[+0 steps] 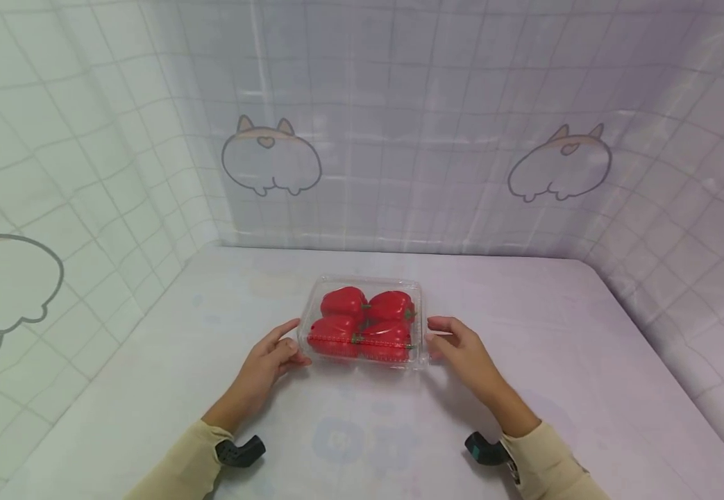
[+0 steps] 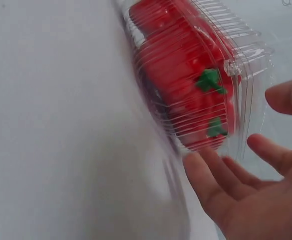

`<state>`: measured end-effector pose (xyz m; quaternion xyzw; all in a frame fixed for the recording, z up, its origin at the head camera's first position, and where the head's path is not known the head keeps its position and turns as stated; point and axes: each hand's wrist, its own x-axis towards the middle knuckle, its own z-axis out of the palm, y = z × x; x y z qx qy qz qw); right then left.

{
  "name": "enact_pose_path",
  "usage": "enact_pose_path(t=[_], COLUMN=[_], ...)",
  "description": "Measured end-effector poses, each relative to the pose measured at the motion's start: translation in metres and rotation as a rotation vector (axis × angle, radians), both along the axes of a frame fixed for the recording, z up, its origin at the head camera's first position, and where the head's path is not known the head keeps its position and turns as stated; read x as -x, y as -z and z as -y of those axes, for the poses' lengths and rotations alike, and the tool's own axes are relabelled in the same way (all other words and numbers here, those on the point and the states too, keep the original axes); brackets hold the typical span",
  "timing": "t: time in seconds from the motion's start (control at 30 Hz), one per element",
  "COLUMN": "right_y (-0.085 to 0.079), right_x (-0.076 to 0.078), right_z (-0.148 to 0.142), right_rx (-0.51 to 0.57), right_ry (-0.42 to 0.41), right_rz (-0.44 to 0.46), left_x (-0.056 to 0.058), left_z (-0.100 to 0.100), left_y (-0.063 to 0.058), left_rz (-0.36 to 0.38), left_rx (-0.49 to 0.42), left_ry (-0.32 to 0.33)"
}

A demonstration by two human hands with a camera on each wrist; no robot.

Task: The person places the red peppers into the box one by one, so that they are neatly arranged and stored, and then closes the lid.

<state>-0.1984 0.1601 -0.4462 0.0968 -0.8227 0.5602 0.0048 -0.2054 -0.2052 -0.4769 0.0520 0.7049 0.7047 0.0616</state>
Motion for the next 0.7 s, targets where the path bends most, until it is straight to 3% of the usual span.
enact_pose_path(t=[0.13, 0.43, 0.7], right_y=[-0.0009, -0.0025, 0.0010], right_x=[-0.0036, -0.0043, -0.0031], right_z=[-0.0002, -0.0007, -0.0011], right_rx=[0.068, 0.057, 0.136], right_ry=[-0.042, -0.126, -0.207], right_rz=[0.095, 0.151, 0.212], left_x=[-0.0004, -0.0022, -0.0040], left_z=[0.0003, 0.0025, 0.0015], left_y=[0.0007, 0.0012, -0.0016], left_rz=[0.004, 0.004, -0.002], left_rx=[-0.003, 0.042, 0.048], left_ry=[0.009, 0.036, 0.027])
